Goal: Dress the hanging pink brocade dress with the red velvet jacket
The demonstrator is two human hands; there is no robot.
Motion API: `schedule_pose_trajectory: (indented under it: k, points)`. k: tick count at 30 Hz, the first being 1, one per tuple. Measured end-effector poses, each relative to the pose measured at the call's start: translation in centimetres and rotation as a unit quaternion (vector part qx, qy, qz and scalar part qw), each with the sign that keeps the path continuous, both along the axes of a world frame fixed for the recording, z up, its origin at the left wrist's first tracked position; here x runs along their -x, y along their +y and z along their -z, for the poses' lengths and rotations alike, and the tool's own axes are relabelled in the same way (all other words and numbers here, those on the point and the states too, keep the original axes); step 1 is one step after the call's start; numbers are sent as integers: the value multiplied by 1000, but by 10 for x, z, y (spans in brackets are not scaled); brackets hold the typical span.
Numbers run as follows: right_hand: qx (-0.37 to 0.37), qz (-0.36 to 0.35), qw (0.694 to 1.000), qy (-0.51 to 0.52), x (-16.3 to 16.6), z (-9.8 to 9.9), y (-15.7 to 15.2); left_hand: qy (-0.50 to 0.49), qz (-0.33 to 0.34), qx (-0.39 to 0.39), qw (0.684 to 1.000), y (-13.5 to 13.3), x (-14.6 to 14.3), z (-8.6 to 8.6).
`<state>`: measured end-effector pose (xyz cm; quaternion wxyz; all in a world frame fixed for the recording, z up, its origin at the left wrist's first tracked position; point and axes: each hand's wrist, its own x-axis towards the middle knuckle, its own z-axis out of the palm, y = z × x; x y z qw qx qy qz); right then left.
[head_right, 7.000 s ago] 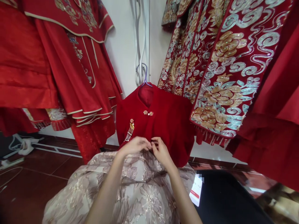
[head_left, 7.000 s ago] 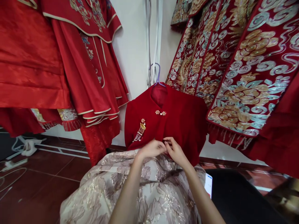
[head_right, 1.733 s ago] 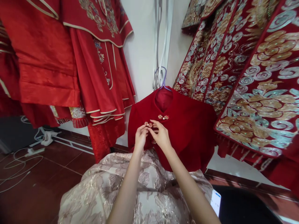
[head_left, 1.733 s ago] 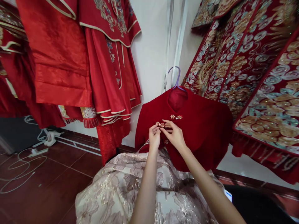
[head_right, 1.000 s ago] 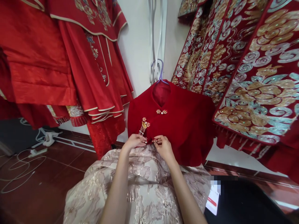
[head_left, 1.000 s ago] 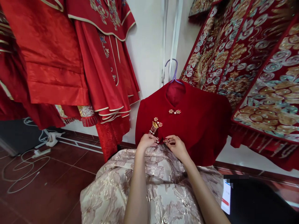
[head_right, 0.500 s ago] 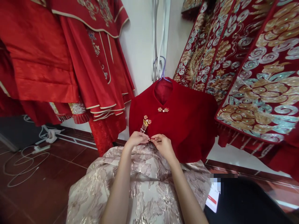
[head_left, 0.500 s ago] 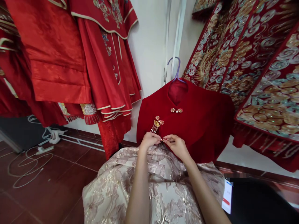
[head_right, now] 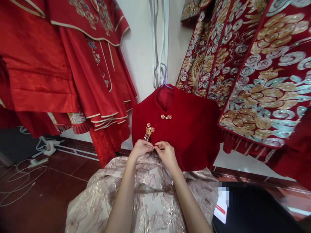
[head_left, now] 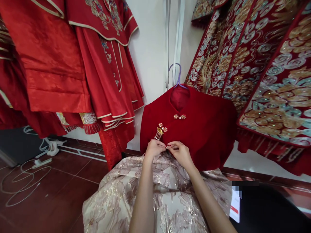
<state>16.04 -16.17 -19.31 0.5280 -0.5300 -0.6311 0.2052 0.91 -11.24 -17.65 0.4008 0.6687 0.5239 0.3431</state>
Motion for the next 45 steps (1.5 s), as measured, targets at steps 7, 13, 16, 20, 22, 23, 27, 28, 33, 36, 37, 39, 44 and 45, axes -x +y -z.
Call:
schedule_pose_trajectory:
  k: [7,13,16,20,22,23,27,28,33,36,37,39,44,45]
  points:
    - [-14,10,1000,-13,1,1,0,-8,3,20,1000,-5,-1,-5]
    - [-31,15,999,-13,4,3,1,60,-23,-18,998,-10,-2,-10]
    - [-39,23,999,-21,5,3,1,65,-14,-11,998,-8,-2,-7]
    - [-26,23,999,-33,2,3,3,23,12,1,1000,-3,-4,2]
    - [28,14,998,-47,-6,3,1,4,3,-16,1000,1,-3,6]
    - [69,11,996,-57,-13,2,0,2,-17,-36,999,3,-1,7]
    - [199,-6,975,-101,-49,1,-12,7,-97,-108,989,9,10,7]
    - [210,-19,971,-111,-57,1,-16,4,-100,-110,989,10,13,6]
    - [234,-77,959,-141,-78,-2,-25,11,-25,-100,995,3,17,1]
    - [244,-75,956,-145,-75,-6,-25,42,69,-87,993,-4,10,2]
    - [248,-77,955,-144,-74,-7,-25,55,88,-91,990,-6,7,3]
    - [256,-85,952,-146,-70,-7,-25,80,101,-103,986,-8,2,4]
    - [251,-115,951,-140,-63,-3,-23,98,101,-83,987,-11,-5,0]
    - [246,-121,953,-133,-62,-3,-23,100,104,-81,986,-12,-5,-2]
